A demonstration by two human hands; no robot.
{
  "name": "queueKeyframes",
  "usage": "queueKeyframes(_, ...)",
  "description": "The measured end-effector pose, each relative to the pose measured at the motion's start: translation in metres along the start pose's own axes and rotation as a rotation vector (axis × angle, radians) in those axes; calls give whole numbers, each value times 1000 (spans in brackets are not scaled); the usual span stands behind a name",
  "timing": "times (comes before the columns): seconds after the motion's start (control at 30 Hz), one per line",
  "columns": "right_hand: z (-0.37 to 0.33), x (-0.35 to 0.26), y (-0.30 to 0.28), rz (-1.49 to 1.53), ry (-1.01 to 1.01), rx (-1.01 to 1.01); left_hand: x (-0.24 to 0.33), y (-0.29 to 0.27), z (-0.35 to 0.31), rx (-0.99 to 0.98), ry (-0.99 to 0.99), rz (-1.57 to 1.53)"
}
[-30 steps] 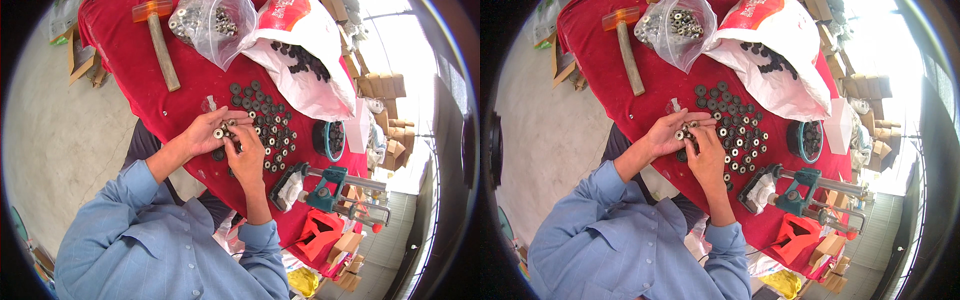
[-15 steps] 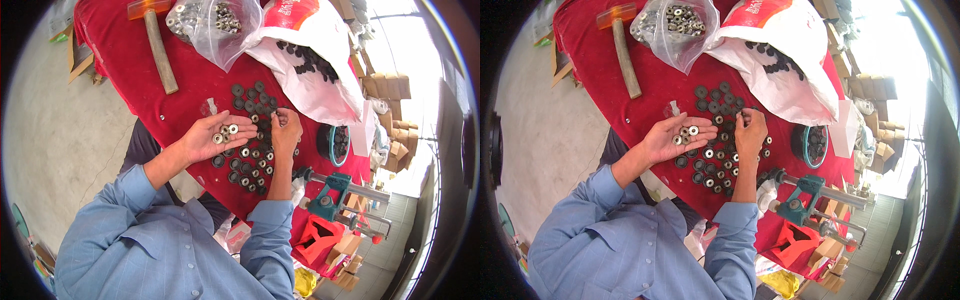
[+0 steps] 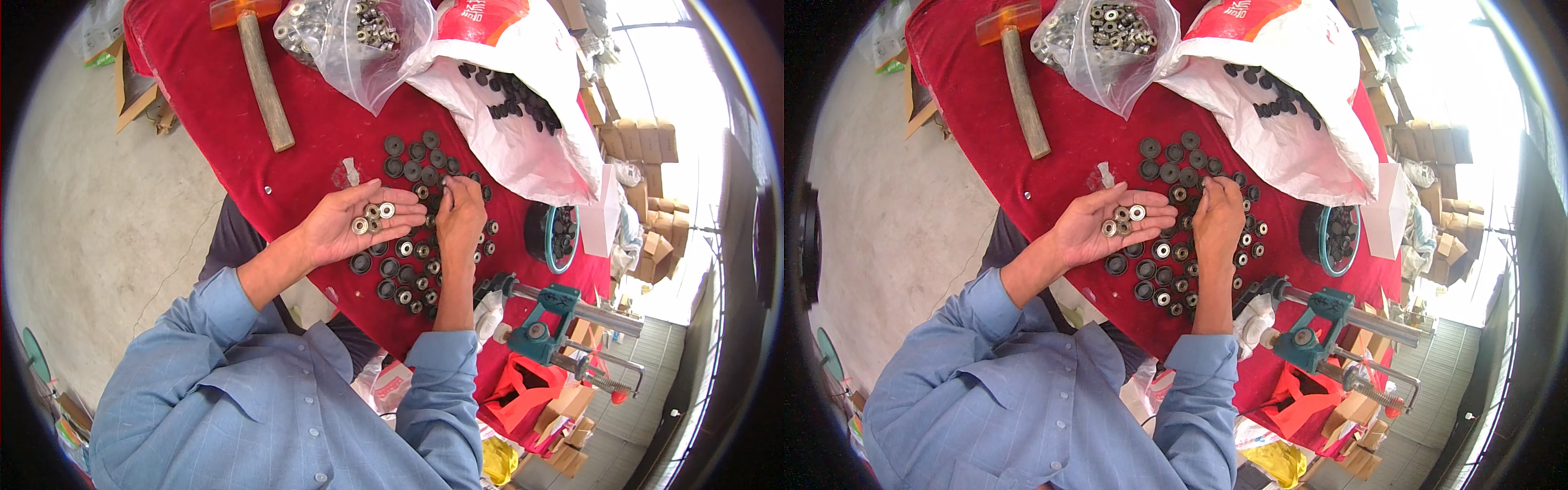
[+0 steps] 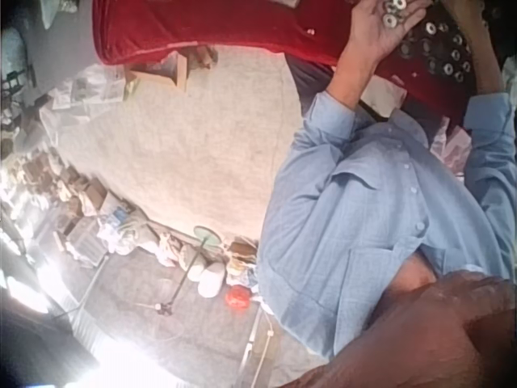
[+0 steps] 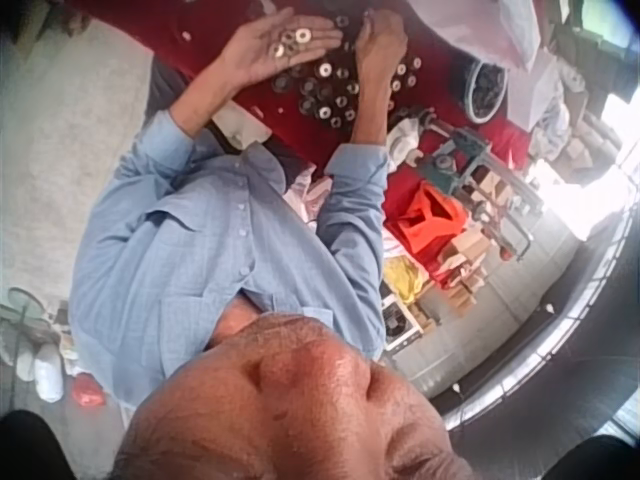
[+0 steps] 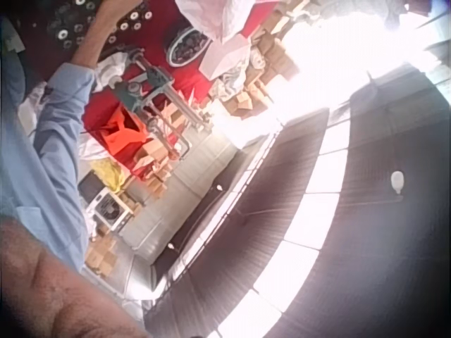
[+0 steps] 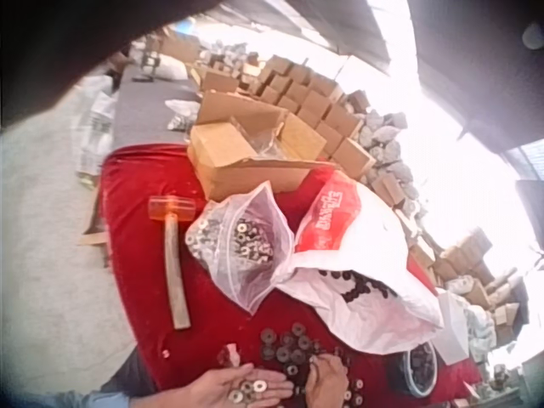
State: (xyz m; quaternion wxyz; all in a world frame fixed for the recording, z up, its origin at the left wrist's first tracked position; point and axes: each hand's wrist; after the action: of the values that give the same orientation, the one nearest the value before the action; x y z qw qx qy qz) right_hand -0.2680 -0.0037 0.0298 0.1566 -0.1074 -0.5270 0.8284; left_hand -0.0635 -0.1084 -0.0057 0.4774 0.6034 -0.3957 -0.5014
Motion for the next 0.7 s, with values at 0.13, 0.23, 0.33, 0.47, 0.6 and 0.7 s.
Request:
queueKeyframes(0.13,-9,-1,2,-83,-15,12,-1,1,2,3,-5,8)
queueKeyframes(0.23,-14,-6,5,-102,-2,6,0,-1,0,3,0,6)
queueKeyframes(0.33,-12,-11,1,-191,-35,13,1,1,-1,-8,0,21)
queueKeyframes(0.47,-13,-12,4,-352,-65,-49,1,1,0,-33,0,71)
queueKeyframes(0.6,-15,-8,-3,-302,-46,-52,0,-1,1,-44,8,64)
queueKeyframes(0.7,-12,-17,-17,-216,13,-62,-3,-1,2,-22,23,86)
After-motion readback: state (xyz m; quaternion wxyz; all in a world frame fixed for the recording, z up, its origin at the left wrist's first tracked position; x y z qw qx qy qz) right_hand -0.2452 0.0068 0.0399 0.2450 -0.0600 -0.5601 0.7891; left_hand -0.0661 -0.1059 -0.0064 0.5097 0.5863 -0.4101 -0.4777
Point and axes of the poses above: each hand's wrist, its own z-axis towards the middle knuckle, its own y-axis out of the palm, x = y × z, and after that the axes turned 12 degrees about -z, right-handed
